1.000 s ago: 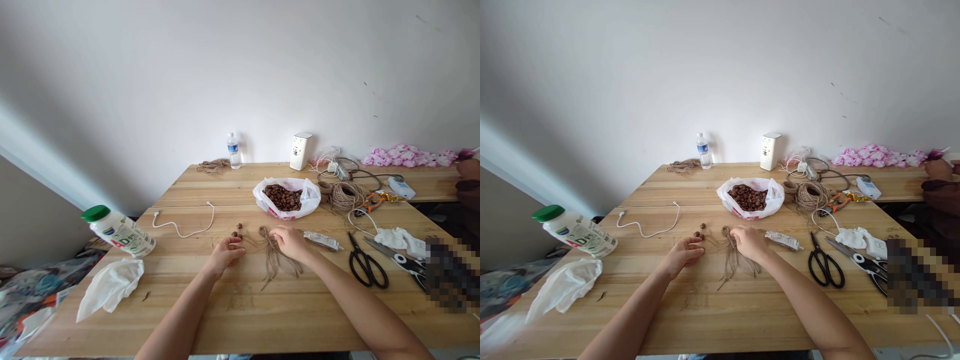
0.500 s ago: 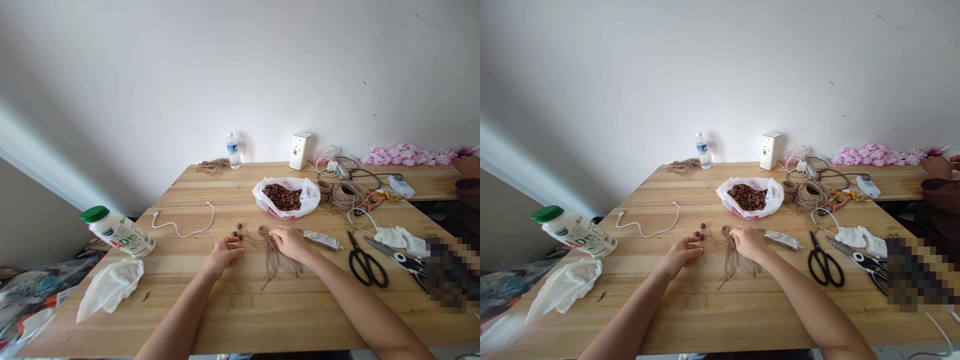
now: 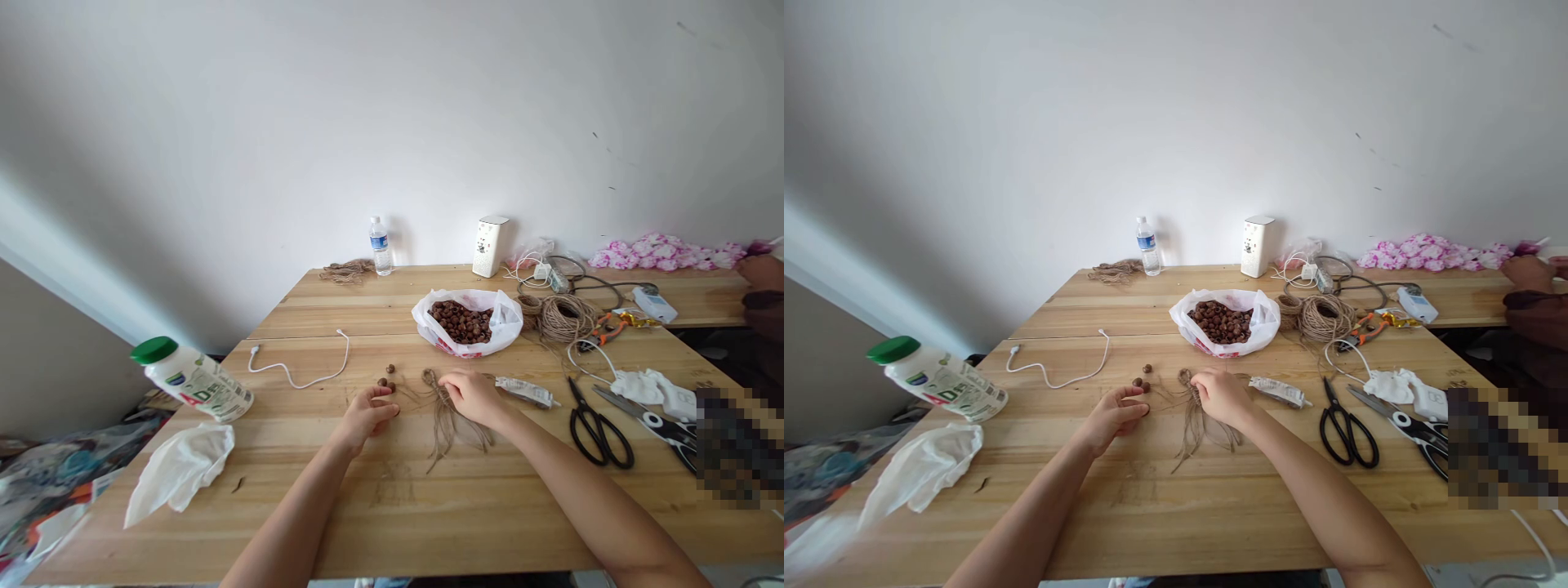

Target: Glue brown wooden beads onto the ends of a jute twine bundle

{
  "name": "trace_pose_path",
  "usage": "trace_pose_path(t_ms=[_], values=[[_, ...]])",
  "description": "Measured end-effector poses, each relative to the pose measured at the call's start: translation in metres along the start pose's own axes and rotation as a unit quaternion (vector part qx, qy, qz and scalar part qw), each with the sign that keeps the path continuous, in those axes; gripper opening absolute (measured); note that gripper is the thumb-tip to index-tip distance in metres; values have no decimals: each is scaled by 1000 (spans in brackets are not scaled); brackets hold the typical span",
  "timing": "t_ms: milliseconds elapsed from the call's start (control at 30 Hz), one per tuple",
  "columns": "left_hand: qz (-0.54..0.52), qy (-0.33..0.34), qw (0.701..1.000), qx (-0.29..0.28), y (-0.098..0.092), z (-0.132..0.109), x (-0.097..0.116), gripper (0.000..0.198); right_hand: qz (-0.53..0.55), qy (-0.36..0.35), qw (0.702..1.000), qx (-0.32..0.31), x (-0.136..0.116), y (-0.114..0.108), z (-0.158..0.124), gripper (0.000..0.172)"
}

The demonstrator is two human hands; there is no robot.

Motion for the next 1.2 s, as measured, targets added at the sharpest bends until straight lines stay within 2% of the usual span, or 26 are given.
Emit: trace_pose_path(t_ms=[300, 433, 833, 1200], values=[[-21, -10, 999, -29, 4, -4, 1, 68, 0, 0, 1000, -2, -1, -1, 0, 27], [-1, 1, 1000, -24, 3, 0, 0, 69, 1, -5, 1000, 3, 0, -1, 0, 26], [19, 13, 997, -71, 5, 0, -1, 71, -2, 0, 1000, -1, 1, 0, 0, 26], [25, 13, 997, -65, 5, -1, 0, 75, 4, 4, 1000, -8, 1, 0, 1, 26]])
Point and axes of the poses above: each hand's wrist, its own z-axis towards the middle knuckle, its own y-axis out of the palm, x = y × z, the point moved 4 cm from there along z, towards the middle knuckle, and after that the axes turned 9 degrees about -y, right-handed, at the moved point
